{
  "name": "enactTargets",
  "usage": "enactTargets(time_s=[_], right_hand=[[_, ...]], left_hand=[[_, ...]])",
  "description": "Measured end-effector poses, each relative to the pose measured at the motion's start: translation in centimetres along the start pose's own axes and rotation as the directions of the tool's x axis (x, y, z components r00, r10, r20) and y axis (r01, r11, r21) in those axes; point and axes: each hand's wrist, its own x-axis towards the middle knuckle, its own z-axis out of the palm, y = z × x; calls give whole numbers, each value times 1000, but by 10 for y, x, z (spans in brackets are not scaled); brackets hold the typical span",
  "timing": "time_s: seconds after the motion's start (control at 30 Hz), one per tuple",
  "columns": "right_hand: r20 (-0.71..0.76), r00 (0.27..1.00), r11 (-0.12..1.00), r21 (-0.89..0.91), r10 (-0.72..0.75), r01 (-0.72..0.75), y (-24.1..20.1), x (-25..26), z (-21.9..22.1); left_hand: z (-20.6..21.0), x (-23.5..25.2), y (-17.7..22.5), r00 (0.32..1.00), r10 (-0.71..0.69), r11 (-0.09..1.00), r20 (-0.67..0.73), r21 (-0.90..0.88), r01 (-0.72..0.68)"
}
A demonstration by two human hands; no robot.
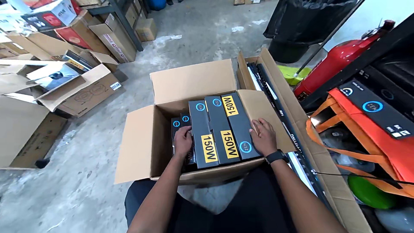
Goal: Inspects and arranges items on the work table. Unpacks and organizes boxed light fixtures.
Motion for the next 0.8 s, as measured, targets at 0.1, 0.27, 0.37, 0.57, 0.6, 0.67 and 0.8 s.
enactTargets(time_s=[0.1, 0.27, 0.37, 0.57, 0.6, 0.67, 0.8], right_hand=[[-3, 1000, 1000, -1, 21, -21, -2, 0, 1], [-22, 1000, 1000, 4, 9, -9, -1, 0, 3], [-64, 997, 998, 38, -42, 44, -1, -3, 0], [68, 964, 962, 117, -255, 247, -45, -45, 7], [100, 961, 959, 146, -258, 242, -57, -56, 15], [66, 959, 951, 165, -276, 262, -72, -70, 31], [-13, 964, 934, 243, -266, 261, -71, -73, 38]], left_hand=[[2, -11, 25, 996, 52, 978, -66, 204, -37], [11, -13, 76, 976, 216, 974, -15, 76, -214], [28, -20, 115, 971, 134, 989, 199, 37, -145], [37, -40, 130, 922, 157, 985, 353, 9, -171], [36, -41, 122, 911, 200, 979, 362, -43, -198], [28, -40, 107, 898, 260, 966, 356, -95, -242], [14, -34, 78, 982, 140, 956, 125, 243, -167]])
